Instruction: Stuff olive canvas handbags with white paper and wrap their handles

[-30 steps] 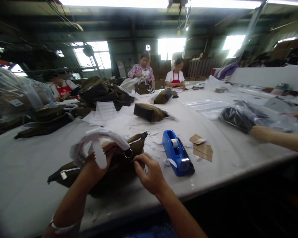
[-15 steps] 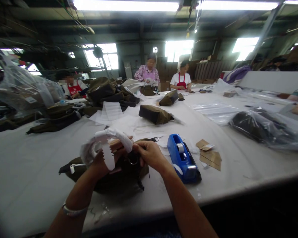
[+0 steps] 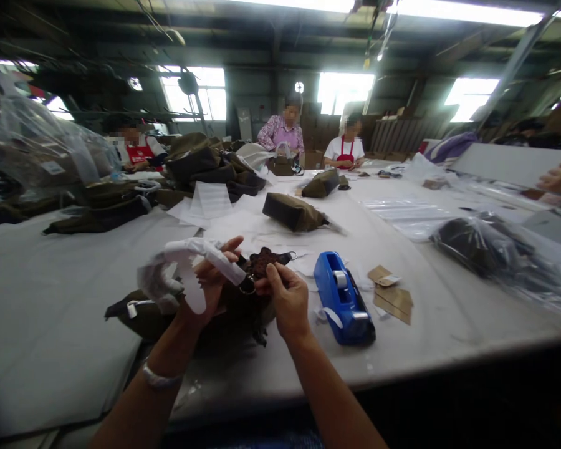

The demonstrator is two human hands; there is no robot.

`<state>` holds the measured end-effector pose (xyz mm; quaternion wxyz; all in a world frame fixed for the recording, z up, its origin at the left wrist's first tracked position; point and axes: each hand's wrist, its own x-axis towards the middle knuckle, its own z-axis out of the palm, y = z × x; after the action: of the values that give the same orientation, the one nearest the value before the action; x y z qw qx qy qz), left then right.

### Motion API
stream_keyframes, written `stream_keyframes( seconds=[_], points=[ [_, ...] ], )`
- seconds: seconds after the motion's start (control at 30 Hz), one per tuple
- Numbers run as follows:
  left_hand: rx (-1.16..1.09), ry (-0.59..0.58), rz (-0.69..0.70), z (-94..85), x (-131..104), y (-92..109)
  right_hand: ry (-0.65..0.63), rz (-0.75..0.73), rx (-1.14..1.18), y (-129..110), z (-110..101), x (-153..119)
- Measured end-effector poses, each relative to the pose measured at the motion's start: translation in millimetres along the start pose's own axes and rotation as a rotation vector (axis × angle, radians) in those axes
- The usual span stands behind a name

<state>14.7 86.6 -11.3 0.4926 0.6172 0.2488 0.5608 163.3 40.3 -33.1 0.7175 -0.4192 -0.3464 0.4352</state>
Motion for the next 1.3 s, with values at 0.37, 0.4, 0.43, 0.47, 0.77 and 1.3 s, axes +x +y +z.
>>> stream_keyframes(
  seconds=[0.37, 0.4, 0.43, 0.47, 0.77, 1.3],
  points=[
    [0.570, 0.040, -0.207, -0.6, -37, 17, 0.067, -0.062, 0.103, 54, -36, -49],
    [0.617, 0.007, -0.169, 0.8, -43, 17, 0.047, -0.113, 0.027, 55, -38, -51],
    [0.666, -0.015, -0.131, 2.6, -47, 17, 0.031, -0.160, -0.034, 56, -39, -52],
    [0.708, -0.027, -0.099, 4.7, -51, 17, 0.016, -0.200, -0.072, 56, -40, -52],
    [0.720, -0.053, -0.153, 18.8, -63, 15, -0.159, -0.474, -0.237, 58, -40, -52],
    [0.396, 0.003, -0.388, 29.3, -70, -5, -0.176, -0.104, -0.055, 34, -45, -39]
  ],
)
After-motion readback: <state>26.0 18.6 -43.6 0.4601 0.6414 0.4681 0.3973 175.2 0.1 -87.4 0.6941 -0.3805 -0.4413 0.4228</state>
